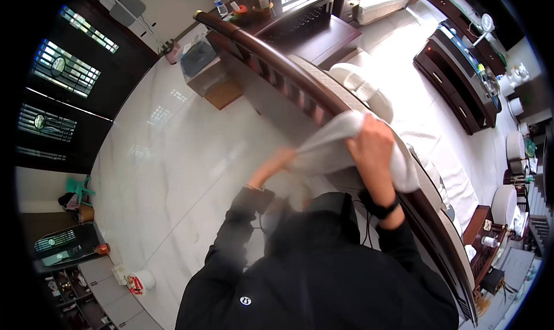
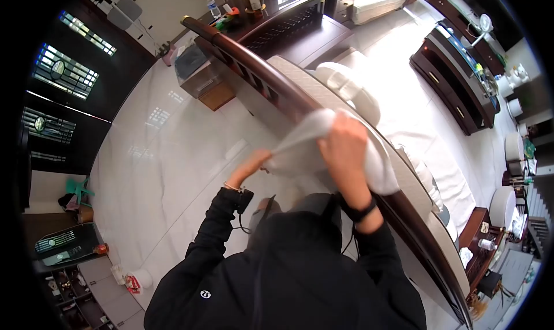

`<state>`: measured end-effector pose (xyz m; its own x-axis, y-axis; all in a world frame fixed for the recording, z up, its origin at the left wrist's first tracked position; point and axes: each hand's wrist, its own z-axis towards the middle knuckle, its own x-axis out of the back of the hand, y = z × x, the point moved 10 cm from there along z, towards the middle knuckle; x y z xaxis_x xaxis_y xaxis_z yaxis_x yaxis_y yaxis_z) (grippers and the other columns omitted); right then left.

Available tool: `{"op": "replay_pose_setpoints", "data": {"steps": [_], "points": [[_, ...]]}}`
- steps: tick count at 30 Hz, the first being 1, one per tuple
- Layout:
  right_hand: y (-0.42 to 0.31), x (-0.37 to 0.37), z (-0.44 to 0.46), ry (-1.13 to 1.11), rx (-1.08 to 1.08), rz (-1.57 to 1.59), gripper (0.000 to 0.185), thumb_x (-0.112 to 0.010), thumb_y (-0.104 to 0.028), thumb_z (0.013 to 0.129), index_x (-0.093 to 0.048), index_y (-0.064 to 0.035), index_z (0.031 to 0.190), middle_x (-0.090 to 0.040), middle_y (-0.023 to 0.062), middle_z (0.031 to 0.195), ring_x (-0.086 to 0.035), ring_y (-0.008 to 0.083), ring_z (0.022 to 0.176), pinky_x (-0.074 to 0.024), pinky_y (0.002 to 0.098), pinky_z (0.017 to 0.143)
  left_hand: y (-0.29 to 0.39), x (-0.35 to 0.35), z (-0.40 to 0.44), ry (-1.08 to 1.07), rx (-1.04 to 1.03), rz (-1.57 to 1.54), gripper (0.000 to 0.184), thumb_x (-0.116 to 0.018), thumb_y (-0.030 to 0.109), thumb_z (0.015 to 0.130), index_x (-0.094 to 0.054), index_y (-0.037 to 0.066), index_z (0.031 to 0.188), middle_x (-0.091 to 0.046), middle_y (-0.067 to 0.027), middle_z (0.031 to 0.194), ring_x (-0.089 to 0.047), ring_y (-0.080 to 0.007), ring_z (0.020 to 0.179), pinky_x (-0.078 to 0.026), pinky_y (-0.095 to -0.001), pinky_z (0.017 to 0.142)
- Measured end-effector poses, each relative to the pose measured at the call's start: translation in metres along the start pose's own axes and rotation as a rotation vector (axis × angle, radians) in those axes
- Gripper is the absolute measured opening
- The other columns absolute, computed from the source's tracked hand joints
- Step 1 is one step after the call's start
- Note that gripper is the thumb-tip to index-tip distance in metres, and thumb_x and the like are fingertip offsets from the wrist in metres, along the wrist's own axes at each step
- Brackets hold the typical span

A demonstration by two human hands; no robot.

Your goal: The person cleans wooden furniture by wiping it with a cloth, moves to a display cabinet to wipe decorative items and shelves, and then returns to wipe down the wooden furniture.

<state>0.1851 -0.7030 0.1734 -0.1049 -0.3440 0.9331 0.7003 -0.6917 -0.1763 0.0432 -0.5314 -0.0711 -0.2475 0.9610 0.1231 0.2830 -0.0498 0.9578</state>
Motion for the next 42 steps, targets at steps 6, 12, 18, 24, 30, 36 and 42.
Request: {"op": "replay_pose_setpoints", "data": {"steps": [6, 12, 18, 24, 30, 36, 42], "points": [[-0.119, -0.082, 0.153, 0.027, 0.049, 0.089, 0.033, -0.072, -0.010, 0.067, -0.056, 0.0010, 0.093, -0.066, 0.0175, 0.084, -0.065, 0.0300, 0.083, -0.0517, 0.0373, 0.075, -0.023, 0.165, 0.049, 0.205, -0.036, -0.042, 0.044, -0.045, 0.032, 0.095, -0.061, -0.004, 0.075, -0.062, -0.0081, 0.066, -0.057, -0.0172, 0.056, -0.045, -0.0307, 0.056], [-0.232, -0.141, 0.277, 0.127, 0.134, 0.138, 0.040, -0.073, -0.009, 0.065, -0.055, 0.0005, 0.099, -0.064, 0.0148, 0.089, -0.064, 0.0285, 0.089, -0.0531, 0.0345, 0.074, -0.012, 0.335, 0.101, 0.400, -0.305, 0.301, 0.044, -0.040, 0.030, 0.093, -0.059, -0.002, 0.071, -0.062, -0.0078, 0.062, -0.057, -0.0169, 0.055, -0.044, -0.0306, 0.055], [-0.324, -0.191, 0.407, 0.215, 0.055, 0.225, 0.038, -0.071, -0.007, 0.062, -0.058, 0.0019, 0.097, -0.062, 0.0159, 0.091, -0.061, 0.0303, 0.093, -0.0513, 0.0366, 0.076, 0.001, 0.504, 0.199, 0.074, -0.182, 0.262, 0.039, -0.045, 0.031, 0.098, -0.057, 0.000, 0.078, -0.059, -0.0085, 0.064, -0.055, -0.0175, 0.050, -0.041, -0.0296, 0.048], [-0.381, -0.254, 0.502, 0.145, -0.032, 0.313, 0.021, -0.065, -0.005, 0.064, -0.063, 0.0032, 0.083, -0.066, 0.0192, 0.081, -0.065, 0.0359, 0.084, -0.0527, 0.0426, 0.076, 0.009, 0.622, 0.261, 0.092, -0.205, 0.214, 0.044, -0.042, 0.032, 0.101, -0.062, 0.000, 0.078, -0.060, -0.0064, 0.060, -0.054, -0.0121, 0.050, -0.039, -0.0279, 0.046], [-0.395, -0.270, 0.532, 0.184, -0.019, 0.400, 0.013, -0.063, -0.005, 0.065, -0.063, 0.0025, 0.076, -0.065, 0.0202, 0.072, -0.068, 0.0347, 0.076, -0.0539, 0.0428, 0.070, 0.010, 0.617, 0.310, 0.058, -0.176, 0.231, 0.015, -0.054, 0.010, 0.088, -0.063, -0.001, 0.085, -0.067, -0.0110, 0.073, -0.057, -0.0161, 0.054, -0.044, -0.0319, 0.051], [-0.407, -0.269, 0.523, 0.262, 0.053, 0.180, 0.023, -0.066, -0.009, 0.066, -0.064, -0.0006, 0.087, -0.068, 0.0156, 0.084, -0.067, 0.0289, 0.089, -0.0519, 0.0361, 0.073, -0.009, 0.532, 0.322, -0.102, -0.446, 0.482, 0.033, -0.065, -0.003, 0.076, -0.062, -0.002, 0.108, -0.069, -0.0165, 0.097, -0.068, -0.0217, 0.076, -0.054, -0.0359, 0.061], [-0.401, -0.236, 0.433, 0.515, 0.206, 0.064, 0.055, -0.062, -0.016, 0.078, -0.054, 0.0001, 0.129, -0.063, 0.0108, 0.108, -0.059, 0.0245, 0.106, -0.0442, 0.0313, 0.093, -0.066, 0.516, 0.279, -0.035, 0.229, 0.176, 0.050, -0.041, 0.039, 0.104, -0.063, -0.006, 0.105, -0.067, -0.0149, 0.081, -0.069, -0.0207, 0.063, -0.057, -0.0327, 0.055]]}}
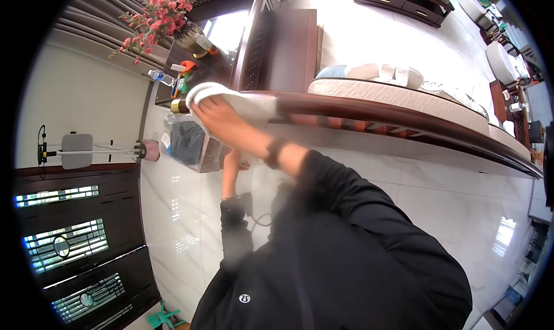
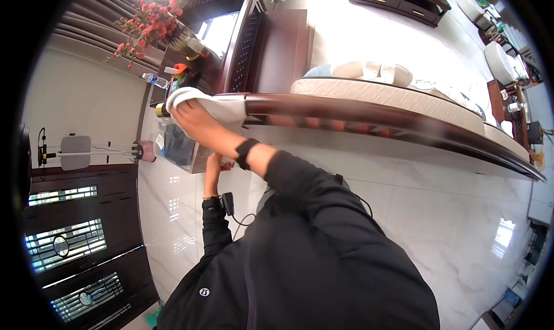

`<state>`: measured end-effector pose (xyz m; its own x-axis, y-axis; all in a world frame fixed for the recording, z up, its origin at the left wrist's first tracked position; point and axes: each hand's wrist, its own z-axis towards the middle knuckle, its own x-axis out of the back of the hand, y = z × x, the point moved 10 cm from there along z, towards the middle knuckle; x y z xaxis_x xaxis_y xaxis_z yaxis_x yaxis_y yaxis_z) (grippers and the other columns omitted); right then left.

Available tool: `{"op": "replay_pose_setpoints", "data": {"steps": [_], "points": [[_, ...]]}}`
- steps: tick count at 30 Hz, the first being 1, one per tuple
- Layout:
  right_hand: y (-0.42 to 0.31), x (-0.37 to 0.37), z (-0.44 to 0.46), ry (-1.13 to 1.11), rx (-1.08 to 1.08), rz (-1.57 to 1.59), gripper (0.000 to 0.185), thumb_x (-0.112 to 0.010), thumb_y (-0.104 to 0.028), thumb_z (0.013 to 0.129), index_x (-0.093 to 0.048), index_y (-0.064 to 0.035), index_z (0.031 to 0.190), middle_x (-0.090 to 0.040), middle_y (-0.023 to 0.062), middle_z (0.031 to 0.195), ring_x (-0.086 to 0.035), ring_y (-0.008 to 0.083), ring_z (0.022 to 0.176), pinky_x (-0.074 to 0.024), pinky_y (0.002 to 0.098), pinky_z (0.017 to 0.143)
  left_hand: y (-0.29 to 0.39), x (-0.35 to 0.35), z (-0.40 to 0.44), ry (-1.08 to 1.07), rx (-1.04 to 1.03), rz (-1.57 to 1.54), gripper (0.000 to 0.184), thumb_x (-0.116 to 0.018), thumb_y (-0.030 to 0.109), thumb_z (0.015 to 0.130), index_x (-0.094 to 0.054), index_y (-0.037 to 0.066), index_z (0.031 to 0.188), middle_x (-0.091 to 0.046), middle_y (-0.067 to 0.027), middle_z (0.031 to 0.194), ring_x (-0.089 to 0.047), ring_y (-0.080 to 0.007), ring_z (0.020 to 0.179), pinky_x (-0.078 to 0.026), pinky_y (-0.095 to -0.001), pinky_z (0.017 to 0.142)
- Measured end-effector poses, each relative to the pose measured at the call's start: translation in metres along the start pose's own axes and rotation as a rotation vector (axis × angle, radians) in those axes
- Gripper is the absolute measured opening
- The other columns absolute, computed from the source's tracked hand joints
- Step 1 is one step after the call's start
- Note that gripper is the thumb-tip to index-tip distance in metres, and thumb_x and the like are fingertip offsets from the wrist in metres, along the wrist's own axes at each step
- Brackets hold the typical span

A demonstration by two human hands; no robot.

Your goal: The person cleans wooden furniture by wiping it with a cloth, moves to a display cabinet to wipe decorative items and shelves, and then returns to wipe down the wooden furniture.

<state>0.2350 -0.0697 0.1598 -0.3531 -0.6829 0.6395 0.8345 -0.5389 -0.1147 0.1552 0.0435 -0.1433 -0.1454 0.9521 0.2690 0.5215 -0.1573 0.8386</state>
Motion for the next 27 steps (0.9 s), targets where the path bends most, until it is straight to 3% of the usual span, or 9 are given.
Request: {"op": "replay_pose_setpoints", "data": {"steps": [2, 4, 7, 10, 14, 18, 20, 24, 27], "points": [[0.005, 0.008, -0.037, 0.041, -0.028, 0.206, 0.051, -0.060, -0.015, 0.079, -0.055, -0.0028, 0.129, -0.063, 0.0101, 0.106, -0.058, 0.0258, 0.106, -0.0449, 0.0333, 0.093, 0.010, 0.002, -0.034, 0.062, 0.117, 0.036, 0.043, -0.042, 0.034, 0.100, -0.062, -0.004, 0.103, -0.067, -0.0132, 0.080, -0.068, -0.0209, 0.062, -0.058, -0.0319, 0.055], [0.012, -0.043, -0.097, -0.390, -0.266, 0.486, 0.049, -0.060, -0.013, 0.079, -0.056, -0.0054, 0.127, -0.063, 0.0119, 0.108, -0.061, 0.0280, 0.101, -0.0467, 0.0372, 0.091, -0.013, 0.015, -0.050, 0.016, 0.073, 0.046, 0.035, -0.043, 0.031, 0.101, -0.059, 0.002, 0.114, -0.069, -0.0110, 0.084, -0.068, -0.0195, 0.062, -0.056, -0.0295, 0.053], [0.037, 0.024, -0.131, -0.213, -0.279, 0.279, 0.038, -0.051, -0.014, 0.092, -0.058, -0.0173, 0.130, -0.066, 0.0157, 0.107, -0.066, 0.0359, 0.096, -0.0511, 0.0477, 0.079, -0.010, 0.016, -0.056, -0.048, 0.070, 0.030, 0.030, -0.047, 0.027, 0.101, -0.058, 0.005, 0.116, -0.070, -0.0109, 0.085, -0.067, -0.0165, 0.061, -0.054, -0.0274, 0.051], [0.054, 0.017, -0.188, -0.533, -0.427, 0.440, 0.031, -0.051, -0.010, 0.091, -0.060, -0.0089, 0.120, -0.066, 0.0174, 0.094, -0.065, 0.0373, 0.086, -0.0489, 0.0497, 0.075, -0.004, 0.035, -0.040, 0.004, -0.024, -0.049, 0.026, -0.045, 0.024, 0.101, -0.059, 0.004, 0.111, -0.069, -0.0107, 0.085, -0.066, -0.0154, 0.059, -0.052, -0.0259, 0.050], [0.065, 0.052, -0.211, -0.360, -0.509, 0.282, 0.027, -0.054, -0.010, 0.089, -0.058, -0.0017, 0.114, -0.063, 0.0209, 0.089, -0.061, 0.0392, 0.083, -0.0466, 0.0495, 0.074, 0.072, 0.061, -0.011, 0.042, -0.238, -0.126, 0.026, -0.048, 0.024, 0.103, -0.055, 0.003, 0.117, -0.069, -0.0093, 0.093, -0.067, -0.0143, 0.064, -0.053, -0.0241, 0.052], [0.069, 0.088, -0.207, -0.011, -0.813, 0.166, 0.026, -0.054, -0.013, 0.091, -0.057, 0.0005, 0.114, -0.060, 0.0239, 0.092, -0.057, 0.0420, 0.090, -0.0447, 0.0493, 0.079, 0.181, 0.042, -0.010, 0.038, -0.548, -0.424, 0.031, -0.053, 0.021, 0.102, -0.055, 0.000, 0.124, -0.062, -0.0081, 0.114, -0.067, -0.0179, 0.093, -0.054, -0.0248, 0.077], [0.071, 0.079, -0.197, 0.064, -0.941, 0.231, 0.033, -0.050, -0.016, 0.096, -0.051, 0.0028, 0.123, -0.057, 0.0250, 0.104, -0.054, 0.0412, 0.100, -0.0419, 0.0466, 0.088, 0.195, 0.017, 0.006, 0.008, -0.476, -0.500, 0.033, -0.054, 0.020, 0.101, -0.054, -0.001, 0.127, -0.059, -0.0082, 0.119, -0.061, -0.0171, 0.108, -0.050, -0.0271, 0.090], [0.094, 0.013, -0.184, 0.150, -1.038, 0.400, 0.047, -0.040, -0.022, 0.103, -0.040, 0.0061, 0.141, -0.049, 0.0259, 0.135, -0.047, 0.0361, 0.126, -0.0329, 0.0403, 0.109, 0.188, -0.073, 0.050, -0.306, -0.697, -0.114, 0.035, -0.046, 0.020, 0.104, -0.051, -0.002, 0.131, -0.055, -0.0123, 0.130, -0.052, -0.0239, 0.121, -0.040, -0.0353, 0.104], [0.095, -0.005, -0.193, 0.311, -1.019, 0.388, 0.043, -0.036, -0.024, 0.104, -0.045, 0.0039, 0.136, -0.050, 0.0249, 0.134, -0.045, 0.0385, 0.127, -0.0306, 0.0441, 0.109, 0.204, -0.091, 0.017, -0.109, -1.111, 0.137, 0.036, -0.046, 0.007, 0.098, -0.052, -0.002, 0.132, -0.057, -0.0223, 0.130, -0.054, -0.0392, 0.119, -0.039, -0.0437, 0.103]]}}
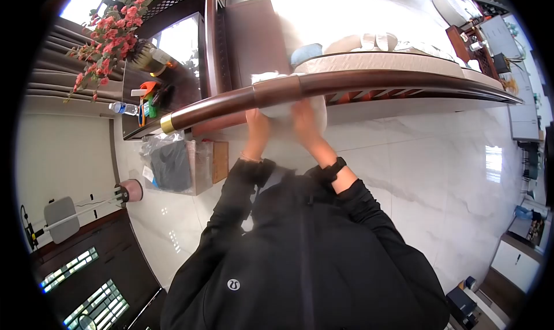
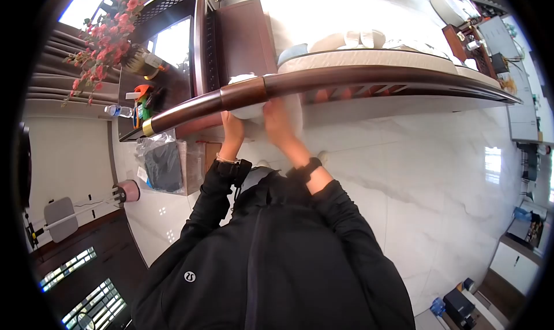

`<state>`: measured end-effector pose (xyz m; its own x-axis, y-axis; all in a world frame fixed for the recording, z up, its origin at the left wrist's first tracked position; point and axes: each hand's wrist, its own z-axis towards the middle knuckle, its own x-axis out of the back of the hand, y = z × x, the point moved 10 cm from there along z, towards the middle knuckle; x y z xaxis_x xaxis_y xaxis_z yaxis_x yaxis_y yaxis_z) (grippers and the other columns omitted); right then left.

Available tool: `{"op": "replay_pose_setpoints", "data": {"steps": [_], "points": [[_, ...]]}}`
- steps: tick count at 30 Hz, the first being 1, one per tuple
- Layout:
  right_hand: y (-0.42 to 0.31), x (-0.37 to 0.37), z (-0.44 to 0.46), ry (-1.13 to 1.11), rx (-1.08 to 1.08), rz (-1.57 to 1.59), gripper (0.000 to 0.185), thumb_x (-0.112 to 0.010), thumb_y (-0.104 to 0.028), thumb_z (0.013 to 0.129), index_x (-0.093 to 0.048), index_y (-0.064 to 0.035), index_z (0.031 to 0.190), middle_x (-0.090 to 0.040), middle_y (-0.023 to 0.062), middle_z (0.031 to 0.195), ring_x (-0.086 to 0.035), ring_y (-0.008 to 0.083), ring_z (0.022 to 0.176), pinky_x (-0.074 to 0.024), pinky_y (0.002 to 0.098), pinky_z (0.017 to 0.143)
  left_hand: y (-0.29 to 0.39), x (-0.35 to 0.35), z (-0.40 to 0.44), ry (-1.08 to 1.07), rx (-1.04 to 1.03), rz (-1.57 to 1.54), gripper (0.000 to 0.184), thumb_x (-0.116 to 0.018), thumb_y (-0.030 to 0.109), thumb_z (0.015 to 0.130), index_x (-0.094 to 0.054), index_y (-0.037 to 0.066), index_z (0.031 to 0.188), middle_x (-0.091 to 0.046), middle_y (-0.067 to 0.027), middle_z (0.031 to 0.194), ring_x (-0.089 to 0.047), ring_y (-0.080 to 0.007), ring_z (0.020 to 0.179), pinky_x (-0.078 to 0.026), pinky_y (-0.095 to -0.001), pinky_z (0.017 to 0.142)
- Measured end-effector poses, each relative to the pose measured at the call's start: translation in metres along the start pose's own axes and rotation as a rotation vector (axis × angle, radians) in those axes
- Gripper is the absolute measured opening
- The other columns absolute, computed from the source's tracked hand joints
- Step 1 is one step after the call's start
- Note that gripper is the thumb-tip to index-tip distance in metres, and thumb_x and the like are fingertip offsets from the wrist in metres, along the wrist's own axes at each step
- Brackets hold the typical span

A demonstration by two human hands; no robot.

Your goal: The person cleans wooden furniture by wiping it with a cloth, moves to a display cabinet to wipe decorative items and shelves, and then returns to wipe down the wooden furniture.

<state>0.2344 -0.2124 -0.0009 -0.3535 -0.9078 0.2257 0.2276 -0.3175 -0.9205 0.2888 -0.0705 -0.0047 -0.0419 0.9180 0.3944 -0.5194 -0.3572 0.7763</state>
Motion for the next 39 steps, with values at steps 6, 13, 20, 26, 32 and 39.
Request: {"op": "replay_pose_setpoints", "data": {"steps": [6, 13, 20, 26, 32, 39], "points": [[0.009, 0.014, 0.025, -0.157, 0.034, -0.278, 0.041, -0.041, -0.019, 0.100, -0.050, 0.0045, 0.132, -0.059, 0.0242, 0.119, -0.054, 0.0428, 0.113, -0.0401, 0.0479, 0.100, 0.025, 0.008, 0.012, -0.008, -0.245, 0.174, 0.051, -0.051, -0.008, 0.078, -0.056, -0.001, 0.128, -0.061, -0.0241, 0.121, -0.055, -0.0444, 0.113, -0.043, -0.0492, 0.097], [0.022, 0.016, 0.039, -0.341, -0.240, -0.273, 0.030, -0.050, -0.011, 0.093, -0.058, 0.0019, 0.118, -0.060, 0.0285, 0.103, -0.058, 0.0447, 0.097, -0.0453, 0.0505, 0.083, -0.018, 0.021, 0.000, -0.166, 0.108, 0.377, 0.042, -0.051, 0.013, 0.086, -0.059, -0.001, 0.125, -0.063, -0.0233, 0.118, -0.057, -0.0404, 0.112, -0.044, -0.0481, 0.097], [-0.036, 0.038, -0.010, -0.219, -0.091, -0.327, 0.031, -0.058, -0.008, 0.088, -0.062, -0.0021, 0.118, -0.068, 0.0221, 0.092, -0.066, 0.0388, 0.085, -0.0507, 0.0407, 0.079, -0.008, 0.108, -0.005, 0.101, 0.067, 0.699, 0.041, -0.060, 0.027, 0.085, -0.065, 0.006, 0.120, -0.067, -0.0162, 0.112, -0.061, -0.0361, 0.107, -0.046, -0.0467, 0.093], [-0.041, 0.026, -0.016, -0.218, -0.272, -0.222, 0.027, -0.064, -0.017, 0.091, -0.064, -0.0013, 0.113, -0.069, 0.0199, 0.092, -0.071, 0.0280, 0.086, -0.0516, 0.0358, 0.078, -0.038, 0.126, 0.010, 0.063, 0.068, 0.598, 0.033, -0.062, 0.028, 0.086, -0.068, 0.008, 0.112, -0.069, -0.0153, 0.106, -0.064, -0.0362, 0.100, -0.049, -0.0446, 0.086], [-0.013, 0.051, -0.042, -0.225, -0.527, 0.239, 0.032, -0.063, -0.021, 0.096, -0.064, 0.0063, 0.114, -0.072, 0.0167, 0.103, -0.070, 0.0220, 0.099, -0.0548, 0.0324, 0.083, -0.059, 0.137, 0.012, -0.073, 0.197, -0.082, 0.029, -0.068, 0.011, 0.087, -0.066, 0.000, 0.114, -0.069, -0.0138, 0.108, -0.064, -0.0237, 0.106, -0.047, -0.0358, 0.094], [0.024, 0.166, -0.052, 0.199, -0.580, 0.405, 0.039, -0.064, -0.017, 0.095, -0.058, 0.0045, 0.127, -0.068, 0.0151, 0.117, -0.065, 0.0226, 0.111, -0.0507, 0.0344, 0.097, 0.035, 0.050, -0.051, -0.579, 0.530, -0.110, 0.035, -0.072, 0.022, 0.088, -0.061, -0.001, 0.112, -0.064, -0.0069, 0.096, -0.056, -0.0125, 0.087, -0.048, -0.0291, 0.080]]}}
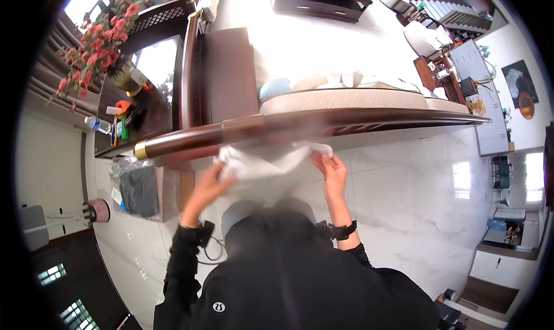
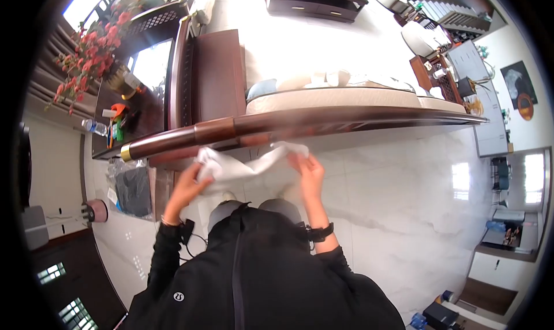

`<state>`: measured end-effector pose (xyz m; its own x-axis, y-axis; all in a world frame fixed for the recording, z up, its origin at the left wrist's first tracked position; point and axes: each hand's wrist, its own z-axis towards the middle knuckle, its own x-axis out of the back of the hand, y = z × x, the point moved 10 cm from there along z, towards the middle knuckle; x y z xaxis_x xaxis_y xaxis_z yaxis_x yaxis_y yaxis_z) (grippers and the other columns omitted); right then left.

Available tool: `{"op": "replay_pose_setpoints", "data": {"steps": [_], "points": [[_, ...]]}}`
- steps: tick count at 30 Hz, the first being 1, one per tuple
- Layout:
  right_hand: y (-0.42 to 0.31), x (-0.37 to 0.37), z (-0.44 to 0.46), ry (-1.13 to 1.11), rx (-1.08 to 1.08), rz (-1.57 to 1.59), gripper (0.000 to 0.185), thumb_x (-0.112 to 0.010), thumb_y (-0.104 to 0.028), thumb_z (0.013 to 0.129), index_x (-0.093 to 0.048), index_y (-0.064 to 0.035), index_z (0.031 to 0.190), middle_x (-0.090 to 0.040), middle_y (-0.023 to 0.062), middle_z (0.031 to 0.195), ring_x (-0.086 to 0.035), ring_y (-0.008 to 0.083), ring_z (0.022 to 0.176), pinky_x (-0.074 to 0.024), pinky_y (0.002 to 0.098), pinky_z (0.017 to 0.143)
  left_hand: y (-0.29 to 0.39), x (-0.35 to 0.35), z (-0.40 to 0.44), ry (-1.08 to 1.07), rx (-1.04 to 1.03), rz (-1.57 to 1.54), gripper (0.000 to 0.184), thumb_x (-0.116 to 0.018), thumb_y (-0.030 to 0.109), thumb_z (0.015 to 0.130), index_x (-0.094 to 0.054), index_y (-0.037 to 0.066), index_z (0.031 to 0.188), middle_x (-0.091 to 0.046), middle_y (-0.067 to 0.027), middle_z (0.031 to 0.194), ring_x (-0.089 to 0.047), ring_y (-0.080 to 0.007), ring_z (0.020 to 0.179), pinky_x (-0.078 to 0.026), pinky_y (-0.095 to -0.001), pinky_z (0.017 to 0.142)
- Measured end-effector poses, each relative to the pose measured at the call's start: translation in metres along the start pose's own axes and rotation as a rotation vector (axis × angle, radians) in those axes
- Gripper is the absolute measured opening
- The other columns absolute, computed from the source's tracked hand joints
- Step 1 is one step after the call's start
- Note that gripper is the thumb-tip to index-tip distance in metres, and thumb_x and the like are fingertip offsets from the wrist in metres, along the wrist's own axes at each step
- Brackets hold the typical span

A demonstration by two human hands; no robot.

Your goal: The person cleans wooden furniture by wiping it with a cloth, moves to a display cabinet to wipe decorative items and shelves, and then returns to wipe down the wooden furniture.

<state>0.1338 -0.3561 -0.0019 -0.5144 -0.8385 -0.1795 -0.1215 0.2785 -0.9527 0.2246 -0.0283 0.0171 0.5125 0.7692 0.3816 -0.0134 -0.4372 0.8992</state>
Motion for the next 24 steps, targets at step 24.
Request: {"op": "replay_pose_setpoints", "data": {"steps": [24], "points": [[-0.018, -0.026, 0.029, -0.198, 0.506, -0.758, 0.062, -0.061, -0.007, 0.083, -0.039, 0.0002, 0.141, -0.058, 0.0260, 0.116, -0.056, 0.0445, 0.106, -0.0464, 0.0484, 0.090, 0.101, -0.168, 0.084, -0.108, -0.164, 0.052, 0.051, -0.059, 0.002, 0.087, -0.044, -0.004, 0.136, -0.061, -0.0178, 0.123, -0.058, -0.0279, 0.118, -0.041, -0.0340, 0.101]]}}
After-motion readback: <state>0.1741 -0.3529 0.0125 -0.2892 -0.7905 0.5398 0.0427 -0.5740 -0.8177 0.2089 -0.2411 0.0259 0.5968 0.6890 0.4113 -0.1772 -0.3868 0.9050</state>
